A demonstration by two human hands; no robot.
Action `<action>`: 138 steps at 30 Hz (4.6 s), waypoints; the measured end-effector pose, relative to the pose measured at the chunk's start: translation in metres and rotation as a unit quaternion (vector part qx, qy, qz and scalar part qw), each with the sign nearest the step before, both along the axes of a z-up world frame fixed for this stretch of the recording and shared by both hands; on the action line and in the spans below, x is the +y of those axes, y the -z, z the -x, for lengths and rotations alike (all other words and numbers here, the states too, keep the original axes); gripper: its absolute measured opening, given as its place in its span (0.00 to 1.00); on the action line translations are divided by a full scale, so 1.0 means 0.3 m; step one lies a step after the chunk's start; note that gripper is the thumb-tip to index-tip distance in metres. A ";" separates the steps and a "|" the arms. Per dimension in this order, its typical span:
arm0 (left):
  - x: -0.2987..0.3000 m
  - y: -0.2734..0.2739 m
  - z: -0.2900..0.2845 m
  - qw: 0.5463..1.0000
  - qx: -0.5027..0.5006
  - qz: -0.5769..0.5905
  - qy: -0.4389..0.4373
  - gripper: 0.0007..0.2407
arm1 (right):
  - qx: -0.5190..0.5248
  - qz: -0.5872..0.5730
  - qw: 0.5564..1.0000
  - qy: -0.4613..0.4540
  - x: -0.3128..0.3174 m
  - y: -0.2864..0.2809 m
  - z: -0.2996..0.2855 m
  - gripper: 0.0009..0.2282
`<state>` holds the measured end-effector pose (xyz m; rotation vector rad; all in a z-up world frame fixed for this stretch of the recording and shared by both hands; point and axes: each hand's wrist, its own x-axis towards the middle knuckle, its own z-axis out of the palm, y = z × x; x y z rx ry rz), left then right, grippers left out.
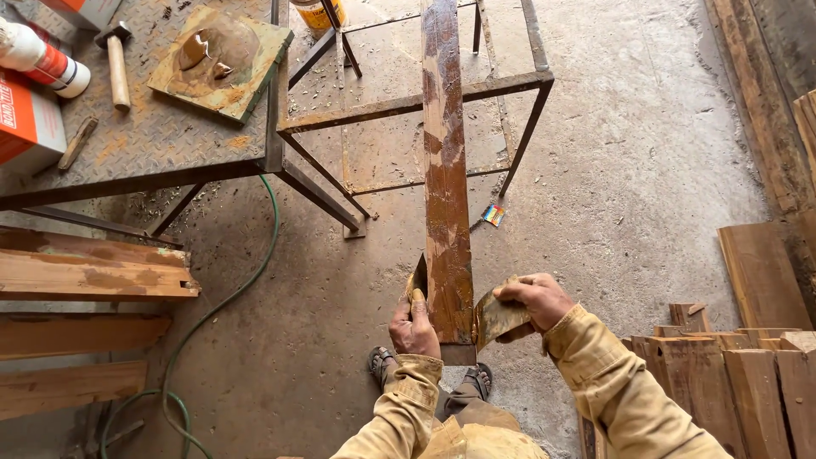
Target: The person scoops wood filler paste from a board with a spreader and presses it into holes along a long wooden plank resting on a metal stand, working along its length. They return to the workbench to reload filler and continue filling holes in the plank.
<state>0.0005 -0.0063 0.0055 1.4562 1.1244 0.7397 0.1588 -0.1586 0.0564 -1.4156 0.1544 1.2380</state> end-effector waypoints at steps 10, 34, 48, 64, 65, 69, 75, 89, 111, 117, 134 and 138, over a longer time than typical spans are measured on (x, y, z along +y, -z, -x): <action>-0.002 -0.016 0.004 1.000 0.015 0.005 0.000 0.17 | 0.001 -0.033 0.998 0.061 0.011 0.041 -0.027 0.11; -0.004 -0.033 0.002 0.998 0.041 0.049 -0.005 0.16 | 0.040 -0.046 0.984 0.167 0.090 0.082 -0.113 0.09; -0.008 -0.065 -0.002 1.000 -0.022 0.001 0.002 0.16 | -0.077 -0.088 0.970 0.216 -0.177 -0.055 0.022 0.15; 0.364 0.273 0.008 0.995 0.085 -0.025 0.042 0.19 | -0.192 0.142 0.923 0.301 -0.252 -0.055 0.486 0.15; 0.441 0.320 0.024 0.994 0.085 -0.020 0.064 0.19 | -0.190 0.152 0.916 0.319 -0.218 -0.085 0.517 0.15; 0.713 0.413 0.066 0.987 0.084 0.010 0.138 0.16 | -0.271 0.222 0.875 0.336 -0.056 -0.174 0.627 0.14; 1.017 0.642 0.129 0.975 0.073 -0.005 0.209 0.16 | -0.302 0.381 0.798 0.357 0.173 -0.276 0.679 0.14; 1.107 0.441 -0.063 0.805 0.445 0.119 0.373 0.17 | -0.225 0.606 0.716 0.265 0.389 -0.331 0.635 0.19; 1.187 0.535 -0.133 0.801 0.421 0.053 0.423 0.17 | -0.295 0.632 0.696 0.171 0.548 -0.316 0.654 0.18; 1.176 0.594 -0.121 0.807 0.409 0.049 0.424 0.17 | -0.306 0.610 0.723 0.107 0.490 -0.276 0.681 0.18; 1.183 0.605 -0.082 0.824 0.395 0.058 0.402 0.17 | -0.302 0.596 0.713 0.213 0.413 -0.314 0.646 0.19; 1.181 0.609 -0.084 0.820 0.406 0.056 0.399 0.17 | -0.231 0.607 0.734 0.201 0.440 -0.362 0.602 0.20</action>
